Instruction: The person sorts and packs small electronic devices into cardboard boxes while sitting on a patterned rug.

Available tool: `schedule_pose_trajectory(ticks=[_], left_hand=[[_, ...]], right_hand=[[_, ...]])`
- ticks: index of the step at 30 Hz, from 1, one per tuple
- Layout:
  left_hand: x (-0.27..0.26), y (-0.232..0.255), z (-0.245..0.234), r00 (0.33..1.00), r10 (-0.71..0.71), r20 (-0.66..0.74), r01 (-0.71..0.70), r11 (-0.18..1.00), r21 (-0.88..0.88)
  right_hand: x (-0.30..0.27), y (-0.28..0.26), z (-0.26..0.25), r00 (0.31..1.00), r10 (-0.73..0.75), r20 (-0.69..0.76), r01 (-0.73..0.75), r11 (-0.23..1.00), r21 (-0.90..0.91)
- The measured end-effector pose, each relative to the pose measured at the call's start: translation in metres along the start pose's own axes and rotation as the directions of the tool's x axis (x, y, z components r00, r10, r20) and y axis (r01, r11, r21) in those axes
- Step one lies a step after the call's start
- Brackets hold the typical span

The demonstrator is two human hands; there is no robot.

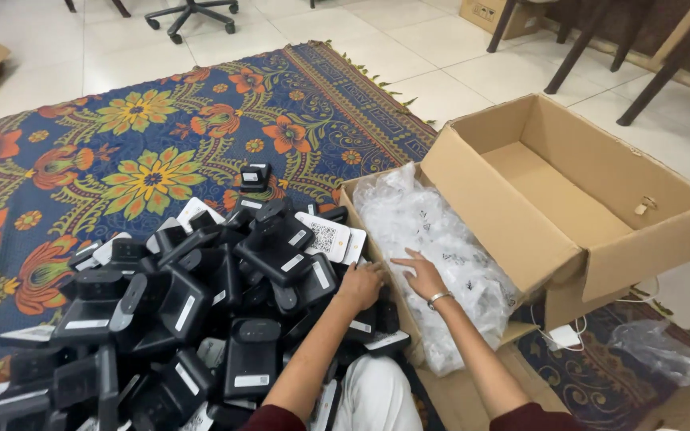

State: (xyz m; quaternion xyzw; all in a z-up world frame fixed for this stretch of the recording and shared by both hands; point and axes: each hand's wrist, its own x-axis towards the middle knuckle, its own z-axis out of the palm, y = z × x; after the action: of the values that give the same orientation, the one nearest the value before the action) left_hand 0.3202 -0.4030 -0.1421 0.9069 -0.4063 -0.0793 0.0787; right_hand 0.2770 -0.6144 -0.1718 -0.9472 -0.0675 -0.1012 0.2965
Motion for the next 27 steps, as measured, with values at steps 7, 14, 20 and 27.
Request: schedule_pose_trajectory(ticks=[7,14,20,27], left_hand=[[-0.119,-0.008,-0.071,0.839,-0.056,-0.541,-0.061,0.979,-0.196],[-0.287,-0.041,-0.124,0.630,-0.299,-0.717,0.004,0.924,-0.382],[-0.433,-0.084,-0.132,0.473,-0.428,-0.770,0.166,0.902,-0.399],[-0.582,-0.124,-0.095,0.246,-0.562,-0.790,0.365,0.809,-0.461]], right_hand=[[-0.030,-0.183,-0.032,0.962,0.066,-0.267,-0.012,0.980,0.198],[-0.033,-0.353,0.016,0.981,-0.144,-0.129,0.188,0.867,0.461],[-0.039,-0.474,0.093,0.943,-0.329,-0.050,0.292,0.745,0.600],[-0.075,-0.584,0.190,0.863,-0.493,0.113,0.279,0.650,0.707]])
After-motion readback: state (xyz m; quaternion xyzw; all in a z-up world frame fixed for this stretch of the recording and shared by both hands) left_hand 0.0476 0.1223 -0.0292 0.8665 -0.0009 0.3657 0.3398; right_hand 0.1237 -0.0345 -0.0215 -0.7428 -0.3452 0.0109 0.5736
